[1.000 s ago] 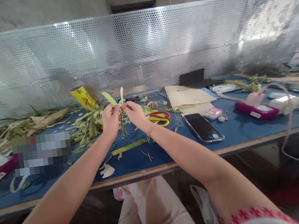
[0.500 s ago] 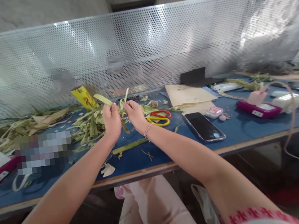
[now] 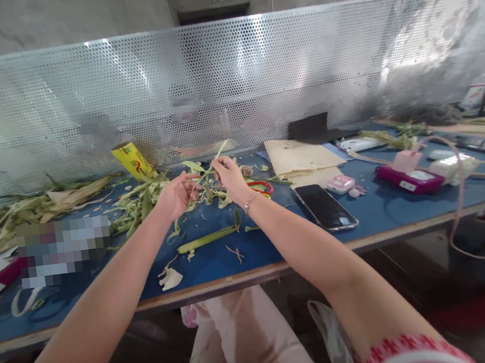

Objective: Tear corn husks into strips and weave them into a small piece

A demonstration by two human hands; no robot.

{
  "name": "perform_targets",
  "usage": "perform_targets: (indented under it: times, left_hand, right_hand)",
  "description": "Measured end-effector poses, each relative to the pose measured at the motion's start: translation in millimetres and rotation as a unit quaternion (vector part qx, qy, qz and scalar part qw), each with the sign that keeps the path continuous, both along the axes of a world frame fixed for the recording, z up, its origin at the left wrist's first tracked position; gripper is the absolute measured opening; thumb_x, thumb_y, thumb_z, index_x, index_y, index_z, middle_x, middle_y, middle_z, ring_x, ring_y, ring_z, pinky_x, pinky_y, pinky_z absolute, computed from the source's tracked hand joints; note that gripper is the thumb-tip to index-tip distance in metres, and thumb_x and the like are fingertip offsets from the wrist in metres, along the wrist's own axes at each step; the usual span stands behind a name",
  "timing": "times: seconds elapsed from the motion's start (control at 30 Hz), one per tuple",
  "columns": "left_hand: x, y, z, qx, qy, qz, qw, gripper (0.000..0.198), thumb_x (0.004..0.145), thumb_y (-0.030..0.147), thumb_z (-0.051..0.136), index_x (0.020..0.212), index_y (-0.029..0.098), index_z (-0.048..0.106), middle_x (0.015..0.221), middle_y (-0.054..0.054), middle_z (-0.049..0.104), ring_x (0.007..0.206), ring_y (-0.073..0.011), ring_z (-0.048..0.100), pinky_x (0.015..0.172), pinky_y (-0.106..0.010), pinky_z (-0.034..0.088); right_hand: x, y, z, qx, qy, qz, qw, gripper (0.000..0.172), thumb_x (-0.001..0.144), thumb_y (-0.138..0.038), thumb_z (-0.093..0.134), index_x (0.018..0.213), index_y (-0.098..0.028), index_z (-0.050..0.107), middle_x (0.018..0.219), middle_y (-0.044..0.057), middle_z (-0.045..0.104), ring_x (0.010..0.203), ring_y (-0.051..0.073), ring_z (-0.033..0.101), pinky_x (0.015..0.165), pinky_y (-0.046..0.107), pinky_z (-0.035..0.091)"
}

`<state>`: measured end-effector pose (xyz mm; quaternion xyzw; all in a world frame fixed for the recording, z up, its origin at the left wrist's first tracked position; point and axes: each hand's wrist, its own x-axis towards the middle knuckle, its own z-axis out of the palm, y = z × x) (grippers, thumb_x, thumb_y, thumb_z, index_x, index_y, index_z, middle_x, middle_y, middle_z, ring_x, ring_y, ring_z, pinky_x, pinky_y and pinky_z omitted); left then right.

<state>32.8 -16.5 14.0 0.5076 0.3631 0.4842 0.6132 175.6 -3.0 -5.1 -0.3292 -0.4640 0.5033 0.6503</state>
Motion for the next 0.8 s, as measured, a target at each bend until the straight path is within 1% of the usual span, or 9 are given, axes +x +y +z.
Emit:
perform_targets:
  times: [0.07, 0.13, 0.27, 0.33, 0.4, 0.5, 0.63, 0.7, 0.8]
  left_hand:
    - [-7, -2, 5.5, -0.006, -0.048, -0.011, 0.999, 0.027, 0.078, 0.034, 0.043, 0.082, 0.012, 0.06, 0.062, -0.006, 0.063, 0.048, -0.011, 0.053, 0.051, -0.025, 0.045]
    - [-12, -3, 8.6, 0.03, -0.107, -0.006, 0.994, 0.03, 0.078, 0.035, 0.041, 0.086, 0.013, 0.06, 0.072, -0.008, 0.065, 0.062, -0.0132, 0.059, 0.061, -0.028, 0.049]
    - [-8, 3, 2.5, 0.063, -0.141, 0.04, 0.987, 0.024, 0.072, 0.024, 0.044, 0.088, 0.014, 0.059, 0.081, -0.007, 0.065, 0.073, -0.0129, 0.06, 0.072, -0.029, 0.049]
    - [-1, 7, -5.2, 0.038, -0.088, 0.096, 0.991, 0.016, 0.063, 0.013, 0.053, 0.078, 0.014, 0.058, 0.071, -0.003, 0.063, 0.062, -0.0091, 0.056, 0.07, -0.026, 0.047]
    - [5, 9, -12.7, 0.022, -0.024, 0.097, 0.995, 0.014, 0.06, 0.014, 0.059, 0.073, 0.013, 0.057, 0.069, -0.003, 0.061, 0.061, -0.0091, 0.055, 0.069, -0.027, 0.046]
    - [9, 10, -18.6, 0.112, 0.089, 0.098, 0.985, 0.018, 0.065, 0.028, 0.061, 0.077, 0.014, 0.06, 0.074, -0.004, 0.062, 0.071, -0.0135, 0.058, 0.072, -0.029, 0.045]
    - [5, 11, -20.1, 0.274, 0.281, 0.173, 0.903, 0.017, 0.066, 0.029, 0.06, 0.079, 0.017, 0.06, 0.077, -0.005, 0.063, 0.076, -0.0178, 0.059, 0.077, -0.035, 0.044]
    - [4, 11, -21.9, 0.324, 0.333, 0.193, 0.864, 0.018, 0.065, 0.026, 0.062, 0.08, 0.018, 0.057, 0.08, -0.005, 0.063, 0.08, -0.0191, 0.059, 0.079, -0.037, 0.044]
    - [6, 8, -26.0, 0.362, 0.326, 0.191, 0.852, 0.027, 0.066, 0.027, 0.062, 0.089, 0.019, 0.05, 0.087, -0.006, 0.061, 0.084, -0.0189, 0.059, 0.079, -0.036, 0.045]
  right_hand:
    - [3, 1, 0.6, -0.009, 0.023, -0.007, 1.0, 0.014, 0.076, -0.028, 0.05, 0.069, -0.022, 0.04, 0.044, -0.01, 0.034, 0.035, 0.004, 0.027, 0.036, 0.017, 0.019]
    - [4, 2, 0.5, -0.017, 0.041, -0.018, 0.999, 0.014, 0.076, -0.025, 0.049, 0.068, -0.022, 0.038, 0.045, -0.01, 0.036, 0.035, 0.004, 0.028, 0.037, 0.017, 0.02]
    - [1, 5, -1.0, -0.031, 0.064, -0.014, 0.997, 0.014, 0.076, -0.022, 0.047, 0.067, -0.021, 0.036, 0.045, -0.009, 0.038, 0.036, 0.004, 0.03, 0.037, 0.017, 0.022]
    - [-3, 5, -1.3, -0.035, 0.08, -0.009, 0.996, 0.014, 0.075, -0.021, 0.048, 0.066, -0.021, 0.037, 0.047, -0.008, 0.04, 0.039, 0.005, 0.035, 0.039, 0.017, 0.026]
    - [-6, 5, -1.4, -0.038, 0.093, -0.018, 0.995, 0.011, 0.074, -0.02, 0.048, 0.068, -0.021, 0.039, 0.05, -0.008, 0.044, 0.043, 0.005, 0.041, 0.042, 0.017, 0.032]
    - [-10, 5, -2.6, -0.022, 0.089, -0.029, 0.995, 0.009, 0.072, -0.019, 0.05, 0.071, -0.021, 0.041, 0.053, -0.008, 0.048, 0.047, 0.006, 0.047, 0.047, 0.018, 0.037]
    - [-12, 6, -6.7, 0.017, 0.062, -0.003, 0.998, 0.012, 0.068, -0.02, 0.054, 0.069, -0.021, 0.042, 0.057, -0.007, 0.05, 0.052, 0.006, 0.051, 0.052, 0.02, 0.041]
    - [-13, 6, -8.6, 0.023, 0.064, 0.003, 0.998, 0.013, 0.067, -0.02, 0.055, 0.069, -0.021, 0.042, 0.058, -0.007, 0.051, 0.054, 0.007, 0.052, 0.055, 0.021, 0.043]
    - [-14, 4, -9.9, 0.017, 0.075, 0.009, 0.997, 0.014, 0.065, -0.02, 0.056, 0.068, -0.021, 0.042, 0.059, -0.007, 0.052, 0.054, 0.007, 0.052, 0.057, 0.022, 0.044]
